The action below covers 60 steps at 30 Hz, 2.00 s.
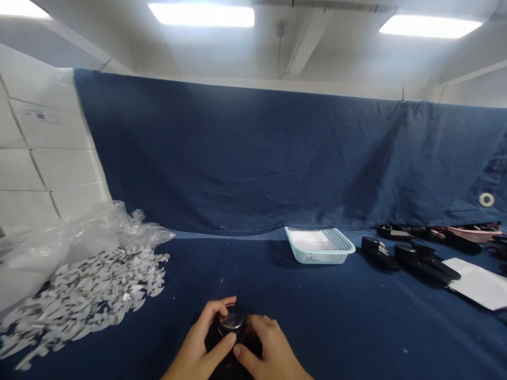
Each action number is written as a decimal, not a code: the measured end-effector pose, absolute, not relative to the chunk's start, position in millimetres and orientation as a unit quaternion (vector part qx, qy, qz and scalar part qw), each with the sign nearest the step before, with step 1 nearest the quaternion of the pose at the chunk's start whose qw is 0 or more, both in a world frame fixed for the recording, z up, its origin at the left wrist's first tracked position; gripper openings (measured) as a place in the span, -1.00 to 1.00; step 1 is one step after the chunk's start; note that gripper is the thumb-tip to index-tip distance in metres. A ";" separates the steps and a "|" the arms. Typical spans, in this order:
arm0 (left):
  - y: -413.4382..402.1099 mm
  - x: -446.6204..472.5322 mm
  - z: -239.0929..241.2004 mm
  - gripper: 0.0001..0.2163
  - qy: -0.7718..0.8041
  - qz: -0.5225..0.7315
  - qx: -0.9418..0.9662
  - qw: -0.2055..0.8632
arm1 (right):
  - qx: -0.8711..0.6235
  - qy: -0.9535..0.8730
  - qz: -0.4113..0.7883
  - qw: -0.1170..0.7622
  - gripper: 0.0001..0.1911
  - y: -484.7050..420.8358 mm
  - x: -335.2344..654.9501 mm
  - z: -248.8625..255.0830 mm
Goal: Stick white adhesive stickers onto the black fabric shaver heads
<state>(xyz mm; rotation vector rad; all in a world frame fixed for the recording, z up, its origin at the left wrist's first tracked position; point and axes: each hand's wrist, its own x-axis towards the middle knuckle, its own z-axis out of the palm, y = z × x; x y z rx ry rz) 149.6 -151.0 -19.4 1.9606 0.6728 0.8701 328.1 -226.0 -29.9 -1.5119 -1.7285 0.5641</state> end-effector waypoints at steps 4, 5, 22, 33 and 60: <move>-149.2 148.9 -19.3 -0.81 0.281 0.344 0.788 0.426 | -0.597 -0.671 0.234 0.373 -0.71 -228.4 330.2 -28.7; -149.2 148.4 -19.0 -0.82 0.284 0.339 0.788 0.428 | -0.600 -0.667 0.238 0.372 -0.70 -229.5 330.6 -28.2; -155.9 142.7 -10.6 -0.88 0.296 0.361 0.820 0.331 | -0.597 -0.668 0.245 0.369 -0.78 -235.1 331.2 -25.6; -152.3 142.8 -13.9 -0.76 0.296 0.373 0.785 0.395 | -0.609 -0.661 0.245 0.364 -0.74 -242.1 328.6 -14.1; -150.0 144.7 -18.3 -0.67 0.276 0.337 0.709 0.555 | -0.603 -0.668 0.253 0.355 -0.77 -243.7 330.1 -13.0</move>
